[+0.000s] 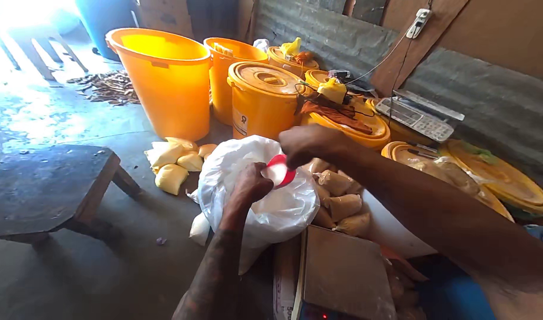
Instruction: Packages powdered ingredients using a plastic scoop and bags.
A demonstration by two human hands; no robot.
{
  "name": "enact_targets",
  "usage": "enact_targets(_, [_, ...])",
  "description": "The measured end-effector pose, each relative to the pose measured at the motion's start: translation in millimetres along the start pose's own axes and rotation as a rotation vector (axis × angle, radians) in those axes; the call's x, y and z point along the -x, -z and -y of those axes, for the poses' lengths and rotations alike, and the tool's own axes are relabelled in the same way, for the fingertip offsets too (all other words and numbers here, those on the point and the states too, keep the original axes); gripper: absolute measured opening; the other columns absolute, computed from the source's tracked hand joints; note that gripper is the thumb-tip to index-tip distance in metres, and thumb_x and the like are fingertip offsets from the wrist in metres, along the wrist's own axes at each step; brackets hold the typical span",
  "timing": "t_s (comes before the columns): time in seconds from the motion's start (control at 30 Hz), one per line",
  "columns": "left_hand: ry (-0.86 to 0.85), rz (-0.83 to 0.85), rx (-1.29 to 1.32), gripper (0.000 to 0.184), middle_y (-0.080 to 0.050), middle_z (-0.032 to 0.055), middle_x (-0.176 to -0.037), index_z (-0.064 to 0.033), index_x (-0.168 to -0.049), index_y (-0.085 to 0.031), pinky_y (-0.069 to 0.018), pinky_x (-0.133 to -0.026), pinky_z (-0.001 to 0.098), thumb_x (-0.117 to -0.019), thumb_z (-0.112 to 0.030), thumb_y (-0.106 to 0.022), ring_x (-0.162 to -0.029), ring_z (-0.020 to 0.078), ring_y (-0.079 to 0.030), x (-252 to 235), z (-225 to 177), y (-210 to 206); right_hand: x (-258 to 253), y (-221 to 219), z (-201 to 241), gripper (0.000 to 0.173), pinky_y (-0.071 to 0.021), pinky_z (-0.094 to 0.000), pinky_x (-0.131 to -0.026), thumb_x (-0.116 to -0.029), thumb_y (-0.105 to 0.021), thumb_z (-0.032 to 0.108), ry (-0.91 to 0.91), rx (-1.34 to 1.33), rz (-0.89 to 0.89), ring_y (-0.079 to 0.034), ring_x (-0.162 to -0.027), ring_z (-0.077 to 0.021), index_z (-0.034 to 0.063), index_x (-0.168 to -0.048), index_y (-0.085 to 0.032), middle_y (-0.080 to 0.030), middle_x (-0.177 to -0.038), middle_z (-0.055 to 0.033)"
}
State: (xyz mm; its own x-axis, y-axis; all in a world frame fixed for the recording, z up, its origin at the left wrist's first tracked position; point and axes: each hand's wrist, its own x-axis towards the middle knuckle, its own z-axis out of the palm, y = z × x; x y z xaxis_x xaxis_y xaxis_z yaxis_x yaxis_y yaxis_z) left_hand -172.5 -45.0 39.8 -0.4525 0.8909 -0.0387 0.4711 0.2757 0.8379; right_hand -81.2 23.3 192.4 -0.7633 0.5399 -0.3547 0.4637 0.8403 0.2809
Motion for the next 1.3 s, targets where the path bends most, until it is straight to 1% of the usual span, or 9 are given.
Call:
enact_targets(0.1, [0.028,-0.056,0.089,0.029,-0.069,0.0149,-0.092,-0.0043,-0.116,-0.068,-0.0563,-0.071,0.0445,-0.0877,-0.005,-0.068,-0.073,0.0239,-0.066,4.5,-3.4,0.3,22.2,18.5,48.9,0.026,-0.0452,-0.0603,-0.073,-0.0869,-0.076,0.027,-0.022,0.164,-0.102,-0.064,-0.09,-0.0373,0.0026,-0.087,-0.069,-0.067,-0.091,-0.0175])
enact_targets(0.27, [0.143,-0.168,0.198,0.017,-0.061,0.0058,-0.083,0.0003,-0.105,-0.065,-0.0511,-0.067,0.0289,-0.0917,-0.006,-0.074,-0.068,0.0114,-0.058,28.6,-20.8,8.5,49.0,27.8,87.4,0.026,-0.0384,-0.0431,-0.053,-0.1013,-0.046,0.004,0.07,0.414,-0.257,-0.061,-0.073,-0.0311,-0.001,-0.079,-0.059,-0.057,-0.077,-0.0142])
enact_targets(0.47, [0.176,-0.176,0.252,0.038,-0.064,0.0138,-0.096,-0.0032,-0.128,-0.063,-0.0512,-0.063,0.0355,-0.0907,-0.002,-0.061,-0.068,0.018,-0.058,-0.6,3.3,7.0,101.5,16.4,33.9,0.015,-0.0473,-0.0548,-0.066,-0.0838,-0.076,0.013,-0.136,0.035,-0.439,-0.066,-0.088,-0.0366,0.0045,-0.094,-0.069,-0.067,-0.091,-0.016])
enact_targets(0.57, [0.132,-0.151,0.276,0.041,-0.065,0.0144,-0.113,-0.0053,-0.133,-0.062,-0.0513,-0.065,0.0346,-0.0924,0.001,-0.057,-0.072,0.0172,-0.059,12.7,-10.3,15.4,137.5,-46.5,-39.5,0.018,-0.0518,-0.0564,-0.06,-0.0862,-0.078,0.022,-0.235,-0.174,-0.642,-0.068,-0.078,-0.0337,0.0128,-0.099,-0.069,-0.068,-0.084,-0.0111])
enact_targets(0.73, [0.115,-0.189,0.239,0.038,-0.065,0.0124,-0.111,-0.0055,-0.13,-0.064,-0.0477,-0.06,0.032,-0.0935,0.003,-0.056,-0.068,0.0144,-0.054,12.9,-8.9,5.6,180.1,-197.6,-119.4,0.04,-0.0505,-0.0674,-0.089,-0.0955,-0.07,0.033,-0.498,-0.625,-0.459,-0.068,-0.105,-0.0399,0.014,-0.131,-0.068,-0.072,-0.113,-0.0183])
enact_targets(0.83, [0.112,-0.159,0.107,0.04,-0.066,0.0131,-0.124,-0.0065,-0.134,-0.062,-0.0514,-0.071,0.0378,-0.0958,0.0,-0.053,-0.084,0.0186,-0.061,25.3,-24.2,7.1,206.5,-272.1,-136.4,0.039,-0.0515,-0.0655,-0.091,-0.0942,-0.072,0.03,-0.554,-0.766,-0.421,-0.069,-0.105,-0.0382,0.0113,-0.128,-0.069,-0.072,-0.113,-0.0179])
enact_targets(0.97, [0.141,-0.19,0.121,0.034,-0.067,0.0049,-0.098,-0.0078,-0.122,-0.068,-0.0386,-0.051,0.024,-0.094,0.002,-0.053,-0.056,0.0071,-0.046,16.9,-40.2,13.8,235.1,-352.8,-147.1,0.034,-0.0534,-0.059,-0.094,-0.0914,-0.075,0.018,-0.56,-0.969,-0.655,-0.071,-0.102,-0.0328,0.0058,-0.123,-0.071,-0.074,-0.11,-0.0168])
enact_targets(1.13, [0.059,-0.022,-0.114,0.028,-0.059,0.0014,-0.079,-0.0061,-0.121,-0.069,-0.0391,-0.052,0.0225,-0.1006,-0.002,-0.05,-0.055,0.006,-0.044,21.6,-111.6,6.3,253.0,-383.6,-155.6,0.032,-0.0544,-0.0585,-0.093,-0.091,-0.075,0.014,-0.59,-1.063,-0.815,-0.072,-0.101,-0.0326,0.0029,-0.121,-0.072,-0.074,-0.109,-0.0185])
enact_targets(1.3, [-0.194,0.257,0.006,0.035,-0.072,0.005,-0.11,-0.009,-0.128,-0.068,-0.0472,-0.055,0.0195,-0.1012,-0.004,-0.047,-0.063,0.0042,-0.056,33.2,-184.3,38.2,265.4,-381.7,-166.9,0.031,-0.0546,-0.0548,-0.093,-0.0923,-0.073,0.014,-0.63,-1.109,-0.853,-0.071,-0.099,-0.031,0.0012,-0.12,-0.071,-0.073,-0.108,-0.0187])
